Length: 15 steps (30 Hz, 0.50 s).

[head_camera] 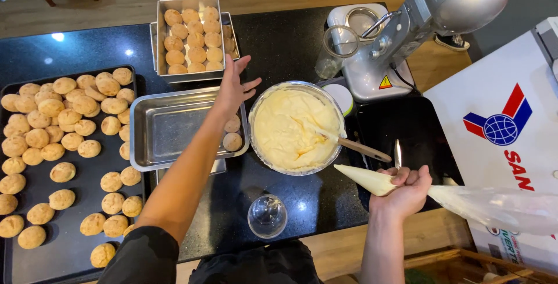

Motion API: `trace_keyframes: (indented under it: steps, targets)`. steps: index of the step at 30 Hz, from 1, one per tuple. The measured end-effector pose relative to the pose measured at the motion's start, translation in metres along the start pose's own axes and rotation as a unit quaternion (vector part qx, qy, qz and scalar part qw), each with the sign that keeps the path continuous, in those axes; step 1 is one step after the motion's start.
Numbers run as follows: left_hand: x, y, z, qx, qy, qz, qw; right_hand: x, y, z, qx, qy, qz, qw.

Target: The person holds a piping bag filled with cream and inserts its tip into small round breads one at a time, squeezing cream into each and placing the filled bread into a metal tray. Near the end they refill the piping bag with cream from the bowl using a spatula.

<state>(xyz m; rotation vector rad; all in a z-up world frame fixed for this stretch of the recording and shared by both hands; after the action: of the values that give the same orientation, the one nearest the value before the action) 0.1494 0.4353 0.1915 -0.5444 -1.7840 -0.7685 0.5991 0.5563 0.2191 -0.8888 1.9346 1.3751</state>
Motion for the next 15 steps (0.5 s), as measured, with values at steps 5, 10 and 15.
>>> trace_keyframes:
  steps: [5,10,15]
  targets:
    - [-0.002,0.001,0.002,-0.026,-0.013,0.024,0.999,0.006,-0.004,0.007,-0.003,0.003,0.007,1.000]
    - [0.011,0.018,-0.006,-0.036,0.025,0.165,0.985,0.006,-0.004,0.007,-0.004,0.001,-0.005,1.000]
    - [0.002,0.036,-0.004,-0.123,0.214,0.444,0.861,0.015,-0.021,0.029,0.004,-0.009,-0.012,1.000]
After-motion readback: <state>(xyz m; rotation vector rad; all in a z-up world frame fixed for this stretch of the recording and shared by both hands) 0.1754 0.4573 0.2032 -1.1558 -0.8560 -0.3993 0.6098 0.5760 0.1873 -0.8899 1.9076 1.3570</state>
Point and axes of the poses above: each hand's wrist, its own z-axis towards the middle knuckle, its own y-axis out of the palm, x = y × z, the point moved 7 cm from there along z, towards the middle knuckle, and after that the axes turned 4 degrees about x, right-handed, at the moved point
